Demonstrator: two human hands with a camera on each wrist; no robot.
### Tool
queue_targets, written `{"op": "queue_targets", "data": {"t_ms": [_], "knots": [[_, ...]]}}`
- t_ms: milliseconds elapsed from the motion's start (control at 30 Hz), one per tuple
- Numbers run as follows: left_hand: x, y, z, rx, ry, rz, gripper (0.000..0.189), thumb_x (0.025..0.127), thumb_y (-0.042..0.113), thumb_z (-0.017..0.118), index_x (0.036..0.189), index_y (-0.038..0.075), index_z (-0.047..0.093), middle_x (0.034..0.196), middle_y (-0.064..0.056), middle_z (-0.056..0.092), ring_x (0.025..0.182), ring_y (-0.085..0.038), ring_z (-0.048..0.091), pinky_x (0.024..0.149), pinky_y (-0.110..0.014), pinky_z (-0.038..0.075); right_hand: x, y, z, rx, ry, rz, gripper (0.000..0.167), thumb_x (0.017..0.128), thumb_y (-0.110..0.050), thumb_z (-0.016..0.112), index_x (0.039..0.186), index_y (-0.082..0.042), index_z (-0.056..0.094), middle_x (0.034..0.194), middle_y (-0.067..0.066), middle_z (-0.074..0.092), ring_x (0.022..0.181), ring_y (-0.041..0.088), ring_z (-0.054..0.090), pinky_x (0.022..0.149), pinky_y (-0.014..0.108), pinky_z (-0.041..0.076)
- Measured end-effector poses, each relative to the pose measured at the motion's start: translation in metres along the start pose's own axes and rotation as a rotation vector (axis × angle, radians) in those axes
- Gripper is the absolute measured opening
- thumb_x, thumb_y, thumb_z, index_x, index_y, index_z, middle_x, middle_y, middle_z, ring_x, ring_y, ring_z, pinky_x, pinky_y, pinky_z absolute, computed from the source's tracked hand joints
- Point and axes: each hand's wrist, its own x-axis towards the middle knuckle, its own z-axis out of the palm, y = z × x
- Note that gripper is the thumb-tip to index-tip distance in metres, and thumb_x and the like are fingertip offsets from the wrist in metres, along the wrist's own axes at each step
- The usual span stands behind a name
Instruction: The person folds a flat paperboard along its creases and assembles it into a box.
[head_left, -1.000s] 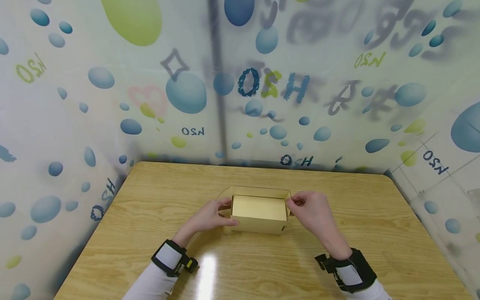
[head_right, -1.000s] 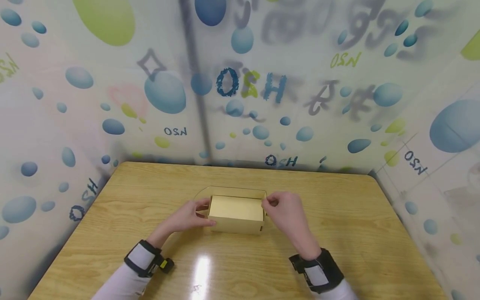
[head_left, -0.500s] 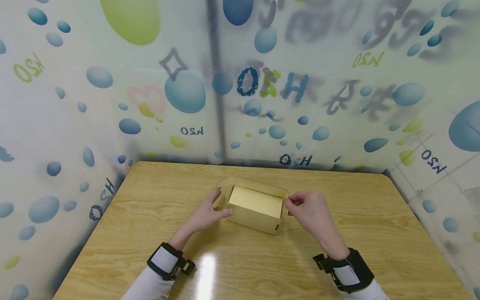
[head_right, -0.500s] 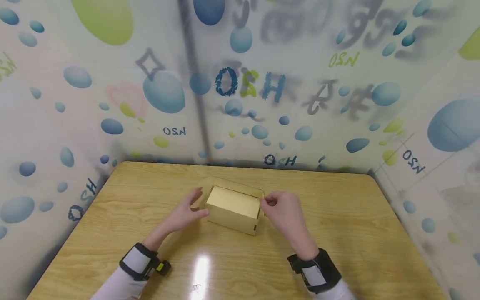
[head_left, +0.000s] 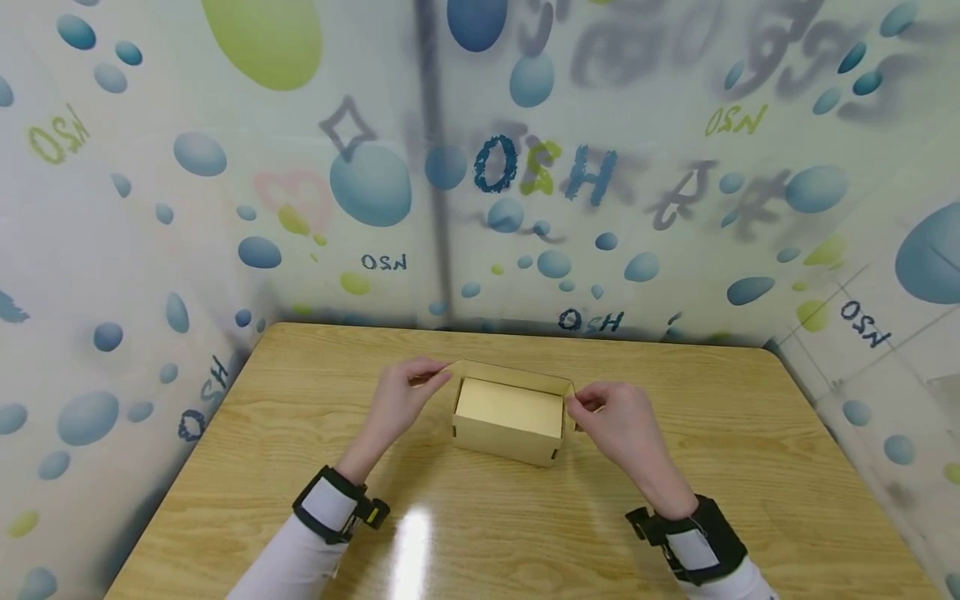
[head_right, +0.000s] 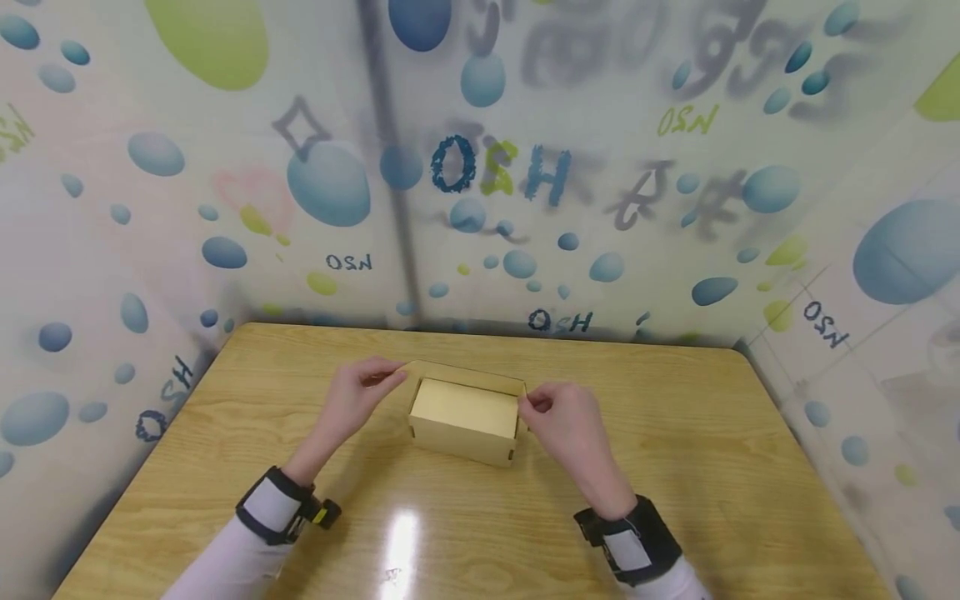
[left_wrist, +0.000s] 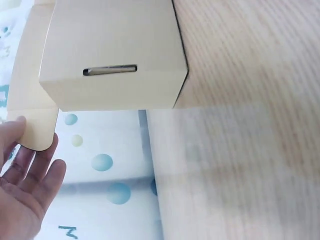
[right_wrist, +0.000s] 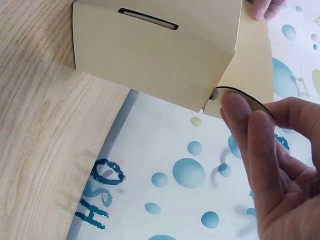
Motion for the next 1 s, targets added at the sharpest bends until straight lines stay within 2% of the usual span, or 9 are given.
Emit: {"op": "queue_targets", "data": {"t_ms": [100, 200, 400, 500, 667, 867, 1000], "knots": [[0.002, 0.006, -0.001, 0.077, 0.014, 0.034, 0.017, 0.097, 0.014, 0.076, 0.107, 0.003, 0.083, 0.098, -0.013, 0.082, 0.087, -0.024, 0.077, 0.08, -0.032, 0.065, 0.001, 0.0, 0.0, -0.007, 0.002, -0.011, 0.02, 0.098, -0.02, 0.069, 0.096, -0.006, 0.083, 0.076, 0.007, 0.079, 0.062, 0.009, 0.065, 0.052, 0.026, 0.045], [0.003, 0.013, -0.001, 0.156, 0.009, 0.04, 0.016, 0.096, 0.016, 0.077, 0.104, 0.004, 0.084, 0.094, -0.011, 0.082, 0.08, -0.019, 0.076, 0.071, -0.027, 0.062, 0.001, 0.0, 0.0, -0.02, 0.005, -0.027, 0.02, 0.098, -0.02, 0.069, 0.095, -0.006, 0.083, 0.075, 0.007, 0.078, 0.059, 0.01, 0.062, 0.05, 0.025, 0.042], [0.004, 0.026, -0.003, 0.228, -0.044, -0.017, 0.019, 0.098, 0.022, 0.075, 0.105, 0.008, 0.085, 0.097, -0.008, 0.083, 0.076, -0.015, 0.072, 0.069, -0.027, 0.057, 0.003, -0.003, -0.001, -0.032, 0.003, -0.027, 0.021, 0.098, -0.02, 0.067, 0.09, -0.007, 0.082, 0.073, 0.007, 0.077, 0.052, 0.013, 0.056, 0.047, 0.024, 0.034], [0.004, 0.03, -0.003, 0.229, -0.069, -0.05, 0.02, 0.099, 0.024, 0.074, 0.105, 0.008, 0.085, 0.1, -0.009, 0.083, 0.071, -0.013, 0.069, 0.062, -0.025, 0.053, 0.004, -0.005, -0.002, -0.02, -0.003, -0.018, 0.021, 0.098, -0.019, 0.067, 0.09, -0.008, 0.083, 0.073, 0.006, 0.078, 0.056, 0.013, 0.061, 0.047, 0.024, 0.037], [0.004, 0.039, -0.002, 0.197, -0.1, -0.122, 0.022, 0.099, 0.025, 0.074, 0.107, 0.007, 0.084, 0.102, -0.012, 0.083, 0.055, -0.009, 0.06, 0.048, -0.023, 0.04, 0.005, -0.008, -0.002, 0.01, -0.016, 0.009, 0.022, 0.099, -0.018, 0.066, 0.089, -0.007, 0.082, 0.074, 0.008, 0.079, 0.06, 0.011, 0.066, 0.049, 0.025, 0.041], [0.003, 0.046, 0.002, 0.144, -0.088, -0.16, 0.02, 0.098, 0.021, 0.073, 0.107, 0.006, 0.084, 0.093, -0.013, 0.083, 0.044, -0.007, 0.052, 0.043, -0.021, 0.03, 0.007, -0.009, 0.001, 0.036, -0.014, 0.015, 0.022, 0.099, -0.016, 0.066, 0.087, -0.006, 0.082, 0.077, 0.013, 0.08, 0.06, 0.009, 0.067, 0.049, 0.025, 0.042], [0.002, 0.047, 0.004, 0.126, -0.082, -0.17, 0.019, 0.099, 0.02, 0.073, 0.107, 0.006, 0.084, 0.092, -0.012, 0.083, 0.044, -0.008, 0.055, 0.041, -0.02, 0.029, 0.007, -0.009, 0.002, 0.052, -0.008, 0.011, 0.021, 0.098, -0.015, 0.067, 0.089, -0.004, 0.081, 0.079, 0.014, 0.08, 0.061, 0.008, 0.068, 0.05, 0.025, 0.046]]}}
